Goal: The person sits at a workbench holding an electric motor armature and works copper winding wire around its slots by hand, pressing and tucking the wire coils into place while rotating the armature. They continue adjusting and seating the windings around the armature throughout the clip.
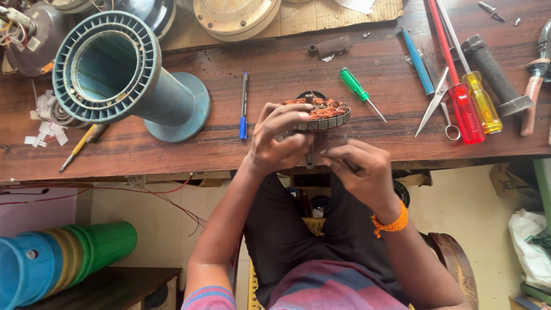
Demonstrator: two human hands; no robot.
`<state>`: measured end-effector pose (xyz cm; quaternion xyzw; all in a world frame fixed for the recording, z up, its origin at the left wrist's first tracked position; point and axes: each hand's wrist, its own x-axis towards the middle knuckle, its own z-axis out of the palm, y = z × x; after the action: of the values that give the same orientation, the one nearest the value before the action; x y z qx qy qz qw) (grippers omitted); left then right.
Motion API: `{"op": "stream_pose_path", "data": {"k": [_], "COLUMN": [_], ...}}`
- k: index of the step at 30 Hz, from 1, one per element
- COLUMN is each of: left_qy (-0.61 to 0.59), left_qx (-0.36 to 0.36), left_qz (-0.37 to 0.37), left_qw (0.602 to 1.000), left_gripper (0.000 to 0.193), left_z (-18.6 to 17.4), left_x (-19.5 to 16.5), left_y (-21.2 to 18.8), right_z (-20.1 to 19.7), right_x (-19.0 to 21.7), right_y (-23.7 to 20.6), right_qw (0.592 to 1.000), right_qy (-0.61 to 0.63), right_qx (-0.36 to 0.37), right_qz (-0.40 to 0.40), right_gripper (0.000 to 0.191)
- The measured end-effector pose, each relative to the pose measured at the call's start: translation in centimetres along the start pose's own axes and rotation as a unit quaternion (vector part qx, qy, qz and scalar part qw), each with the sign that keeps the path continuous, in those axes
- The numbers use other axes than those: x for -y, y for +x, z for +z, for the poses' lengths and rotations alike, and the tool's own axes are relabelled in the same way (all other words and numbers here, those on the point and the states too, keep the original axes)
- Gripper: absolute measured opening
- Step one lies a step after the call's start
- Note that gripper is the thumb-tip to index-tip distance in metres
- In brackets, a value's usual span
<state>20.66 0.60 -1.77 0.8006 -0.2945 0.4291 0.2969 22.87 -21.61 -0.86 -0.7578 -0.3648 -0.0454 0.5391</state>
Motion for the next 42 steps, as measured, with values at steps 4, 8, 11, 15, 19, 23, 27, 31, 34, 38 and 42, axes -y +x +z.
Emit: {"op": "stream_pose_path", "data": {"k": [4,8,11,15,19,23,27,31,34,38,42], "left_qy": [0.038,0.148,0.185,0.177,0.172,0.141,0.134,0.117,0.127,0.175,0.197], "left_qx": [0.004,0.004,-0.036,-0.028,-0.055,-0.121,-0.140,-0.155,-0.157,-0.135,-0.068], "left_qz": [0.019,0.073,0.054,0.064,0.036,-0.053,-0.147,-0.213,-0.233,-0.186,-0.079], "left_qw": [0.999,0.986,0.981,0.982,0.983,0.981,0.970,0.958,0.951,0.957,0.975], "left_gripper": [0.021,0.019,0.021,0.023,0.022,0.022,0.020,0.018,0.018,0.021,0.028], "left_z": [0.4,0.4,0.9,0.9,1.0,1.6,2.0,2.6,2.9,3.0,1.8], "left_x": [0.0,-0.5,-0.8,-1.4,-1.8,-2.8,-4.2,-5.1,-5.2,-4.9,-4.2], "left_y": [-1.1,-1.7,-2.2,-3.1,-3.0,-3.0,-2.6,-1.9,-1.7,-1.6,-0.9], "right_z": [-1.6,-0.7,-0.8,-1.2,-1.3,-1.8,-1.6,-0.9,-0.8,-1.3,-2.8], "right_x": [0.9,2.1,2.8,3.6,4.6,5.1,4.9,4.7,4.0,2.4,0.9], "right_y": [0.5,0.9,0.9,0.8,1.1,2.5,5.1,7.2,8.2,8.6,8.8], "right_qw": [0.998,0.997,0.998,0.996,0.995,0.997,0.994,0.995,0.996,0.993,0.990], "right_qy": [-0.049,-0.012,-0.015,-0.037,-0.058,-0.066,-0.111,-0.101,-0.051,0.024,-0.077], "right_qx": [0.032,0.055,0.056,0.077,0.085,0.027,-0.001,0.023,0.046,0.054,0.022], "right_qz": [0.025,-0.044,-0.015,0.018,-0.019,-0.018,-0.003,0.000,0.061,0.102,0.113], "right_gripper": [0.011,0.013,0.012,0.014,0.017,0.013,0.010,0.008,0.005,0.006,0.009]}}
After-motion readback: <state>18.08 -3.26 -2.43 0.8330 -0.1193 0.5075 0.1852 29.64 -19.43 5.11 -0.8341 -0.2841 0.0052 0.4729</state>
